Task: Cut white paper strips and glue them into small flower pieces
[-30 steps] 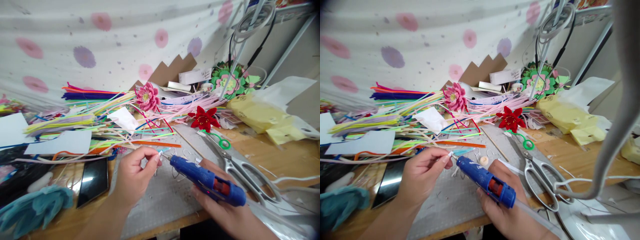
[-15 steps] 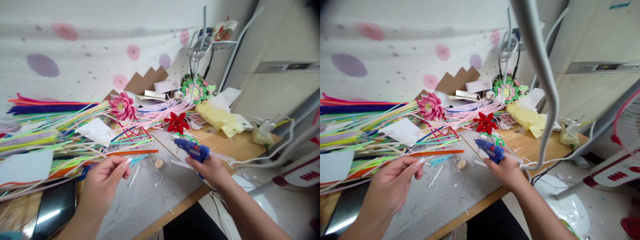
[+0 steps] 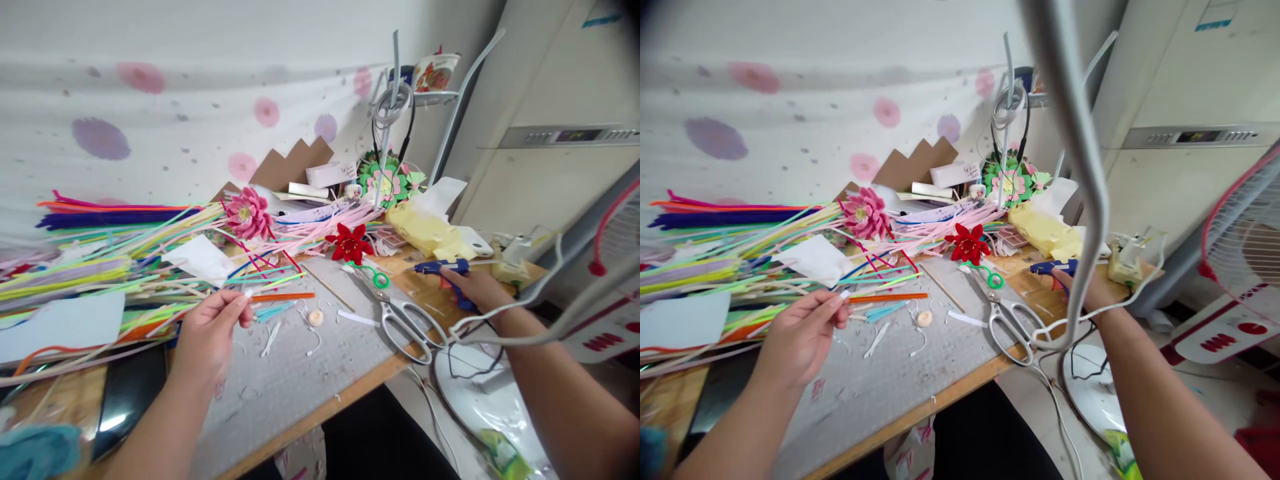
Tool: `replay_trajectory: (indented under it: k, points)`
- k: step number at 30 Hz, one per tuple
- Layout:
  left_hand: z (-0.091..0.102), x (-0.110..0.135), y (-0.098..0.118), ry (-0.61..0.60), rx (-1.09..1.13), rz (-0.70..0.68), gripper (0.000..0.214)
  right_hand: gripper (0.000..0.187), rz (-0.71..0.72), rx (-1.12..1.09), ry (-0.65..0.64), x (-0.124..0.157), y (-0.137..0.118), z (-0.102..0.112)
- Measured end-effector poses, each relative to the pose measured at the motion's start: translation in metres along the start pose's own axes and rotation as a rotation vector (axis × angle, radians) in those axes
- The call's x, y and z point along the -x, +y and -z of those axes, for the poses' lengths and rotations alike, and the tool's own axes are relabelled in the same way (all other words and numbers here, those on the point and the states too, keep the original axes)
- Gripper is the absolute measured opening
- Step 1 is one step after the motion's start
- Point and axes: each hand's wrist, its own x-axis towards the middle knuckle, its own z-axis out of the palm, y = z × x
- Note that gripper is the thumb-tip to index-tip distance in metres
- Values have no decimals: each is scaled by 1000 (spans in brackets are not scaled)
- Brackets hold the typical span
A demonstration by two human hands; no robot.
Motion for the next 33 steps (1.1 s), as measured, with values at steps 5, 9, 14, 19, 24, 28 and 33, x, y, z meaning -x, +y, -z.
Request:
replay_trajectory:
  k: [5,9,14,19,24,28,33]
  points:
    - [4,-2,2,41,21,-17,8,26,237,299,135,29,-19,0]
    - [6,-2,5,59,44,-34,8,17,710,265,-36,85,-50,-46]
    - [15,-7,12,173,152,-139,6,10,1086,51,-693,164,-114,-121]
    - [27,-15,14,298,241,-207,6,16,1113,474,-892,206,-171,-186]
    - [31,-17,15,351,276,-187,6,21,1049,617,-940,216,-193,-226]
    - [29,-15,15,335,256,-153,6,9,1037,567,-984,220,-194,-232]
    - [27,-14,13,325,215,-128,7,10,920,272,-1052,205,-192,-222]
